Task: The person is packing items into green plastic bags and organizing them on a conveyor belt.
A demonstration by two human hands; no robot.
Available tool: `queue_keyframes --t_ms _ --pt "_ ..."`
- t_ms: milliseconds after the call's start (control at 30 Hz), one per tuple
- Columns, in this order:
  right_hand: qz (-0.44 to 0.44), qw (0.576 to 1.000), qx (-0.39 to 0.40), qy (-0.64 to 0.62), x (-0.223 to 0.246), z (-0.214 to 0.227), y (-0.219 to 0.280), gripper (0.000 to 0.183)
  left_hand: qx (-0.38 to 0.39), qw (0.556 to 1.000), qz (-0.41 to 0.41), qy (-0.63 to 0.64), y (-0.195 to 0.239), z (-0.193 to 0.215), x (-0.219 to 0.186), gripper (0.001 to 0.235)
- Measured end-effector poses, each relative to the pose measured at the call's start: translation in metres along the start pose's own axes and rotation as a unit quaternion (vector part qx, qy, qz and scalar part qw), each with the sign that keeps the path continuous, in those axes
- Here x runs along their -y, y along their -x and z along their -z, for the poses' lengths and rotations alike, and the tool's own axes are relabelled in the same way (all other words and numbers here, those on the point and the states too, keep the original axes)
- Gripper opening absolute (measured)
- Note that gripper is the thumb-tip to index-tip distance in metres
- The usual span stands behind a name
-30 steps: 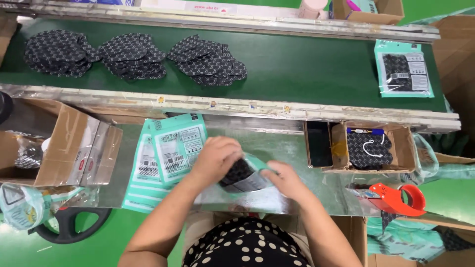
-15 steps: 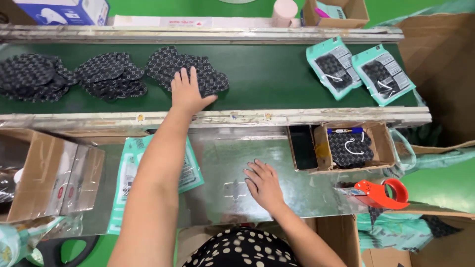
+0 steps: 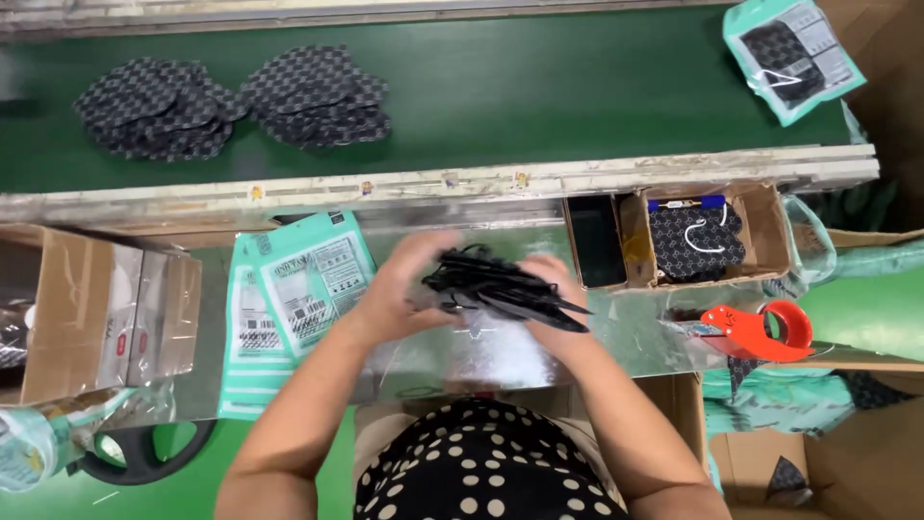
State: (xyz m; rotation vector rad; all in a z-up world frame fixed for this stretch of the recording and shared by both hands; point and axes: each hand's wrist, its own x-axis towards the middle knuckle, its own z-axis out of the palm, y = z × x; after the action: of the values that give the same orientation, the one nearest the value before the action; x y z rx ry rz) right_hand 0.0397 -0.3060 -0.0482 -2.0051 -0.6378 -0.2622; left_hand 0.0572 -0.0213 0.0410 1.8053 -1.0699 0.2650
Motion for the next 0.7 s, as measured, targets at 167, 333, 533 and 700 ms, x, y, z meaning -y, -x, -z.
queue_keyframes --t_ms 167,333,533,700 --pt "-0.125 0.992 0.025 -0.002 0.013 -0.04 0.005 0.117 0.016 0.95 0.305 0.069 0.071 -0.043 0.036 0.137" --pt "-0.138 0.968 0.015 -0.21 -0.015 -0.056 0.031 0.123 0.02 0.951 0.28 0.128 0.07 -0.063 0.04 0.122" --pt "-0.039 0.975 0.069 -0.207 -0.012 -0.063 0.021 0.112 -0.027 0.97 0.242 -0.005 0.089 -0.074 0.056 0.069" --pt "-0.238 0.885 0.075 -0.394 -0.024 -0.041 0.033 0.067 -0.064 0.975 0.188 -0.1 0.113 -0.027 0.074 0.056"
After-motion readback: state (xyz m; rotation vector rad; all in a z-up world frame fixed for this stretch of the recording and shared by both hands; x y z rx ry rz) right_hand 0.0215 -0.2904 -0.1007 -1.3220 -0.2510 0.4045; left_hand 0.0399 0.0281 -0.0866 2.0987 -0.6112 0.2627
